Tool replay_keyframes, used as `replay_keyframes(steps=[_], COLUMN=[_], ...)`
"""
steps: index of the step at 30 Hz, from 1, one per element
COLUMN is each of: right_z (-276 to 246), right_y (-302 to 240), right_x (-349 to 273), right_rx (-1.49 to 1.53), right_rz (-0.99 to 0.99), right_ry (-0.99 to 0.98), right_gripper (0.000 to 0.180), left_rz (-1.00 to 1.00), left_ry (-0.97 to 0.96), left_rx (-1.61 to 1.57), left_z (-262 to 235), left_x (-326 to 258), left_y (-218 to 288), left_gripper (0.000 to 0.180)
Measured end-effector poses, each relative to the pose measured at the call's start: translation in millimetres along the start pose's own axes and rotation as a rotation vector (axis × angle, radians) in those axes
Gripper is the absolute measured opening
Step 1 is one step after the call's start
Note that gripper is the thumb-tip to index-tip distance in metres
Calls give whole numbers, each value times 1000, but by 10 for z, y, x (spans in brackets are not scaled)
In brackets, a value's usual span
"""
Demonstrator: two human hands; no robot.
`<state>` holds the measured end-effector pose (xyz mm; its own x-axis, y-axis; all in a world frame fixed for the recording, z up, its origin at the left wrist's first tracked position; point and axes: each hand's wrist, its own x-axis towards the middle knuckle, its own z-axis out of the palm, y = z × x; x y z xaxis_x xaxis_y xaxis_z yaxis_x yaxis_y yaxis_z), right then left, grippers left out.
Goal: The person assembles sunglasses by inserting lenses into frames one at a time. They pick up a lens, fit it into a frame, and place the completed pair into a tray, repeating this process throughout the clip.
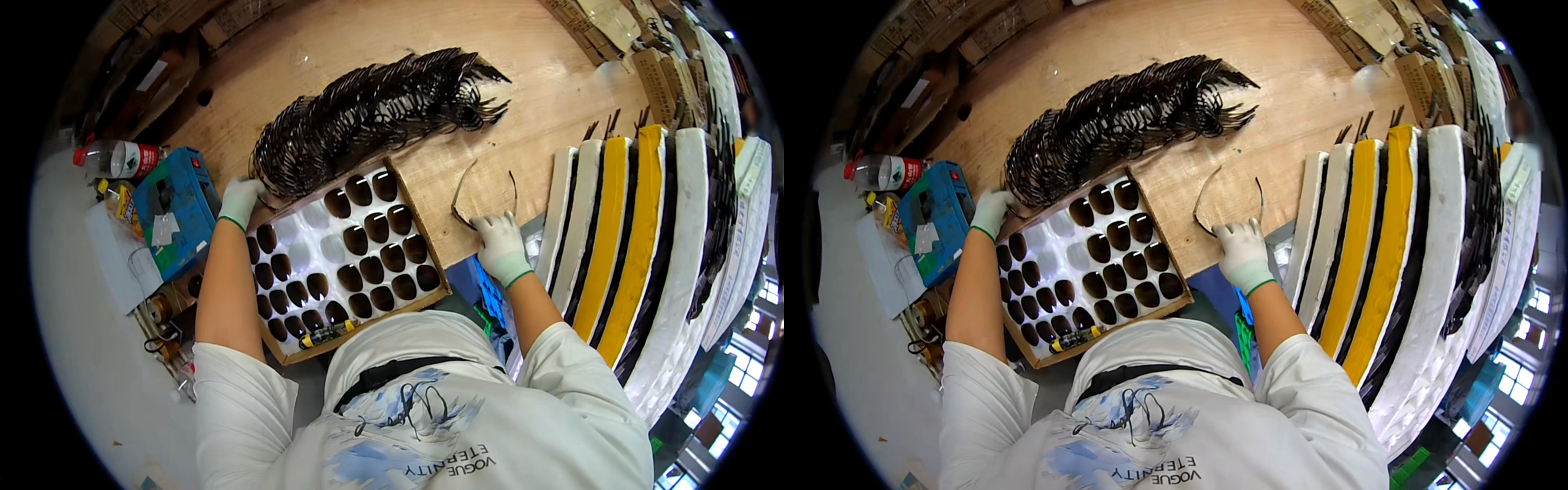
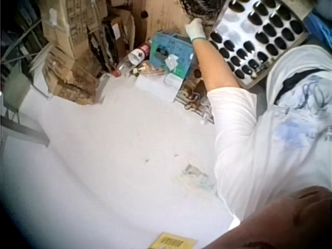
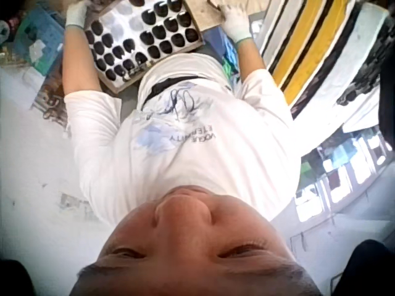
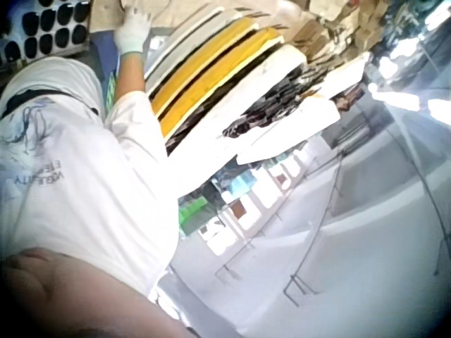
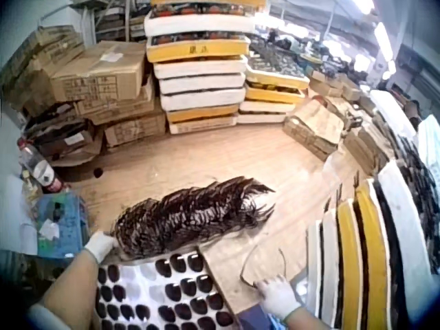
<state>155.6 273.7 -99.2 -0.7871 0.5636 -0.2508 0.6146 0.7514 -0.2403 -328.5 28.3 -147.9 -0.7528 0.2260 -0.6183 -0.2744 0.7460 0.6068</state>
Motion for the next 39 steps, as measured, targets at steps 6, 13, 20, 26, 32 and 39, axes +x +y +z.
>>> replay_keyframes(steps=[6,13,20,26,32,39], right_z=[-301,238,419,125,-886,-713], right_y=[-769,-2291,-3154,-3188,-3521,-3716], right_x=[100,254,120,-191,-1200,-1428], right_rx=[310,364,-134,116,904,1364], right_rz=[-274,-629,-227,-310,-547,-226], right_ry=[210,-238,-284,-304,-120,-81], right_gripper=[35,25,44,24,34,30], left_rz=[124,795,595,518,565,738], left_ry=[25,54,-181,-321,-364,-322], left_rx=[-633,48,-133,-455,-320,-294], left_z=[-445,-640,-807,-1048,-1314,-1243], left_x=[-582,-2411,-3704,-3862,-3909,-3940], left_y=[225,45,-909,-1354,-1319,-1360], left_gripper=[19,27,20,21,22,26])
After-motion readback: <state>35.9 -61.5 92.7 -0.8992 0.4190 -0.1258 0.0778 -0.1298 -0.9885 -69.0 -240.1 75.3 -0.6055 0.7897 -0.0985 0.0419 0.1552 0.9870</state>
